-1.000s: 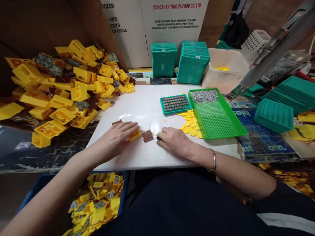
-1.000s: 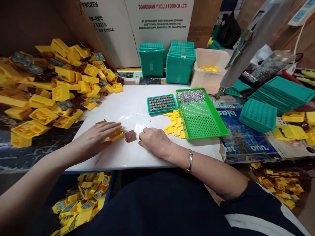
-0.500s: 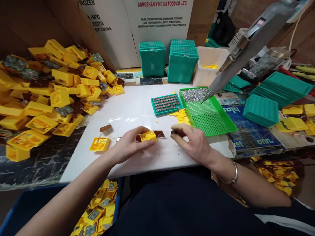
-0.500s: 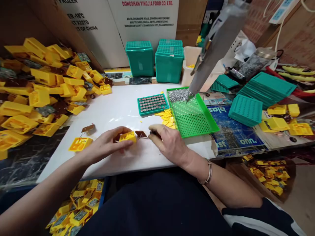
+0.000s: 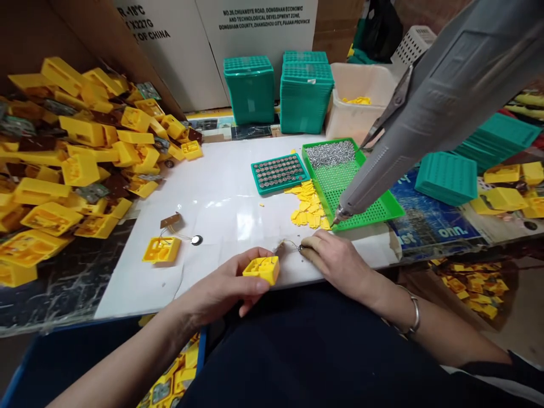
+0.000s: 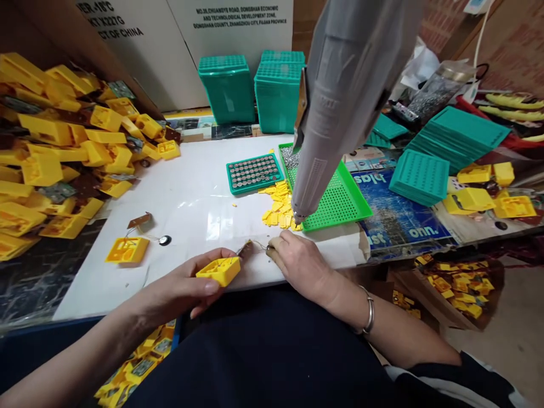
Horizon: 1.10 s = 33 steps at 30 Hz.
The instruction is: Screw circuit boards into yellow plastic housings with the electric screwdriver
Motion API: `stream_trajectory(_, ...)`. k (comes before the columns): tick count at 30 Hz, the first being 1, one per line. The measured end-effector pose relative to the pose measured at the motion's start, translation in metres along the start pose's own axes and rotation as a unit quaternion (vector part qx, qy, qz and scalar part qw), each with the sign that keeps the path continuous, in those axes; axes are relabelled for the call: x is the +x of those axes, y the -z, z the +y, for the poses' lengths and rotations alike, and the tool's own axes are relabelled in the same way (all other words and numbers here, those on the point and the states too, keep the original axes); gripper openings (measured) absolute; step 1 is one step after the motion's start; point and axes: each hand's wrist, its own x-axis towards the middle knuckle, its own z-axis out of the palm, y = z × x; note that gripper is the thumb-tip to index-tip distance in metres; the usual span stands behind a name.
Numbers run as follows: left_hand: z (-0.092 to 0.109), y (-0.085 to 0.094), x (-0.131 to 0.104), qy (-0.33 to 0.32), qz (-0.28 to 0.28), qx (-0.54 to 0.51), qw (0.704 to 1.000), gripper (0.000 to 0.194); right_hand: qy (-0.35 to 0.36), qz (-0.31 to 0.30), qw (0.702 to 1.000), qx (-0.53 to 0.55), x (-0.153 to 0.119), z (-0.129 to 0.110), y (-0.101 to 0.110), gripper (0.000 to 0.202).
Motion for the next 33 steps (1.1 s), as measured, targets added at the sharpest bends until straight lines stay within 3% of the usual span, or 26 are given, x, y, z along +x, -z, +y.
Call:
stream_trajectory(2, -0.005, -0.009, 0.006, -0.042, 0.045, 0.063, 0.996, 0.046, -0.057, -0.004, 0.986, 0.158, 0.003, -0.001, 0.001, 0.017)
stream_trajectory(5, -0.008, -0.021, 0.015, -0.126, 0.122, 0.141, 0.974, 0.042, -0.137, -0.065, 0.9, 0.409, 0.006, -0.002, 0.002, 0.026)
stream_trajectory(6, -0.008, -0.025, 0.018, -0.151, 0.137, 0.157, 0.966, 0.041, -0.14, -0.082, 0.876, 0.454, 0.007, -0.002, 0.002, 0.029)
stream_trajectory(7, -0.007, -0.028, 0.021, -0.169, 0.144, 0.17, 0.96, 0.04, -0.128, -0.088, 0.87, 0.467, 0.008, -0.002, 0.003, 0.028)
stream_trajectory(9, -0.004, -0.031, 0.024, -0.188, 0.135, 0.19, 0.954, 0.039, -0.057, -0.061, 0.909, 0.409, 0.01, -0.001, 0.006, 0.021)
stream_trajectory(12, 0.0, -0.031, 0.027, -0.191, 0.107, 0.193, 0.956, 0.039, 0.104, -0.015, 0.966, 0.236, 0.014, 0.003, 0.013, 0.018)
stream_trajectory(14, 0.0, -0.03, 0.028, -0.186, 0.086, 0.178, 0.963, 0.04, 0.199, -0.018, 0.968, 0.153, 0.017, 0.006, 0.018, 0.021)
stream_trajectory(16, 0.0, -0.029, 0.028, -0.178, 0.07, 0.158, 0.969, 0.044, 0.249, -0.045, 0.963, 0.096, 0.02, 0.006, 0.023, 0.025)
stream_trajectory(18, -0.001, -0.029, 0.029, -0.178, 0.059, 0.13, 0.974, 0.045, 0.242, -0.07, 0.966, 0.053, 0.022, 0.001, 0.028, 0.026)
stream_trajectory(22, 0.001, -0.031, 0.032, -0.184, 0.033, 0.083, 0.979, 0.041, 0.164, -0.096, 0.982, -0.003, 0.026, -0.016, 0.036, 0.024)
stream_trajectory(27, 0.003, -0.031, 0.037, -0.21, 0.073, 0.026, 0.975, 0.037, 0.164, -0.111, 0.98, -0.003, 0.028, -0.021, 0.038, 0.024)
stream_trajectory(30, 0.001, -0.029, 0.04, -0.21, 0.072, -0.025, 0.975, 0.035, 0.171, -0.083, 0.981, 0.044, 0.028, -0.013, 0.033, 0.025)
stream_trajectory(33, 0.0, -0.026, 0.042, -0.209, 0.068, -0.056, 0.974, 0.037, 0.17, -0.013, 0.973, 0.158, 0.028, -0.004, 0.027, 0.021)
